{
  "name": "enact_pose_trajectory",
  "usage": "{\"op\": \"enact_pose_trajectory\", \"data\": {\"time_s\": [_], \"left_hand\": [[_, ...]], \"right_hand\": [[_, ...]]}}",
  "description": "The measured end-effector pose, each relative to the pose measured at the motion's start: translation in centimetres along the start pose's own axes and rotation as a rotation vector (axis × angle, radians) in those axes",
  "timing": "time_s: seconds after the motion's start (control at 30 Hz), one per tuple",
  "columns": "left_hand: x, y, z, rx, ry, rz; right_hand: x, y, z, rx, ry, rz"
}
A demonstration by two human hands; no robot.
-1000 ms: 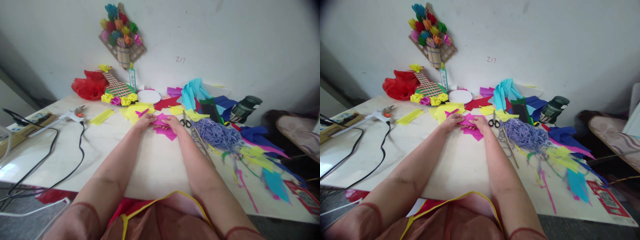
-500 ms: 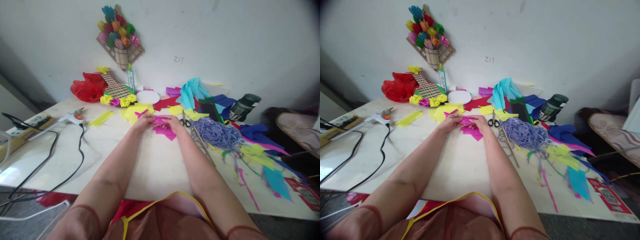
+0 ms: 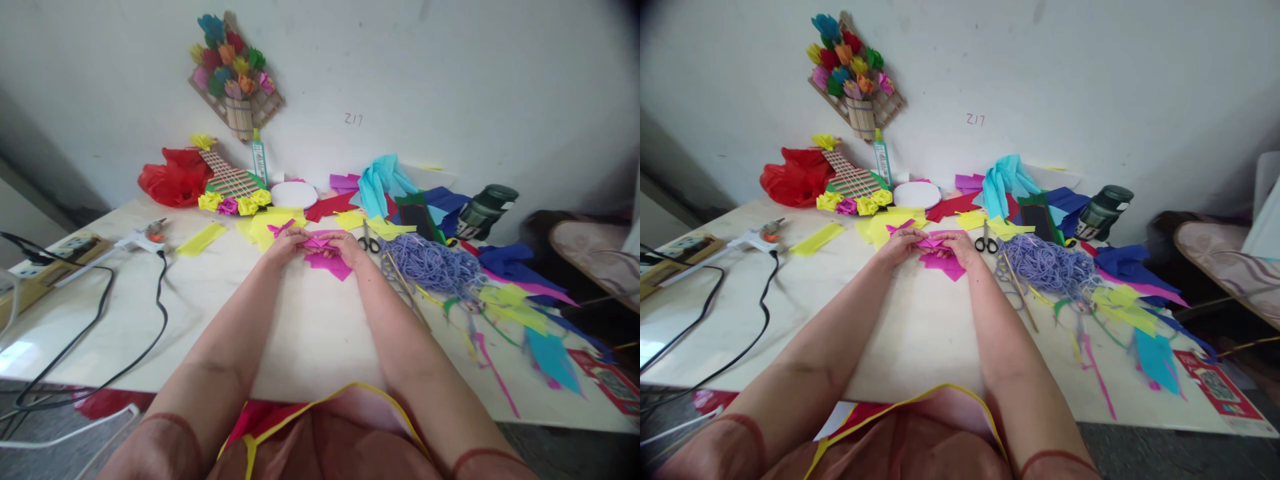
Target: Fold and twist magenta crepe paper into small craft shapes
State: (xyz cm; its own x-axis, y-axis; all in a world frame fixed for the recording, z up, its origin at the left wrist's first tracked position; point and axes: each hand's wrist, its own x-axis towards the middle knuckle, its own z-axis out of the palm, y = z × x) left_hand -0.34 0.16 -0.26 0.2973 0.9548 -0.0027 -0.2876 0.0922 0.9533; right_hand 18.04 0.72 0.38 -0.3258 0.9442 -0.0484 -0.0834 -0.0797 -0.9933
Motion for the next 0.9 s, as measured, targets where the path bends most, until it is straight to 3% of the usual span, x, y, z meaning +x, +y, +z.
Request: {"op": "enact_pose_trajectory", "data": {"time_s": [0.53,0.7,0.9], "left_hand": [[0.21,-0.40,0.22,0.143,0.066,0.098],[0.10,-0.19,0.50,0.186,0.082,0.118],[-0.07,0.10,0.67,0.199,0.110,0.151]], "right_hand": [[-0.11,0.07,-0.48,-0.003,-0.111,-0.012],[0.17,0.35,-0.37,0.035,-0.056,-0.039],[0.04,0.26,-0.04,-0.072,-0.054,-0.037]]}}
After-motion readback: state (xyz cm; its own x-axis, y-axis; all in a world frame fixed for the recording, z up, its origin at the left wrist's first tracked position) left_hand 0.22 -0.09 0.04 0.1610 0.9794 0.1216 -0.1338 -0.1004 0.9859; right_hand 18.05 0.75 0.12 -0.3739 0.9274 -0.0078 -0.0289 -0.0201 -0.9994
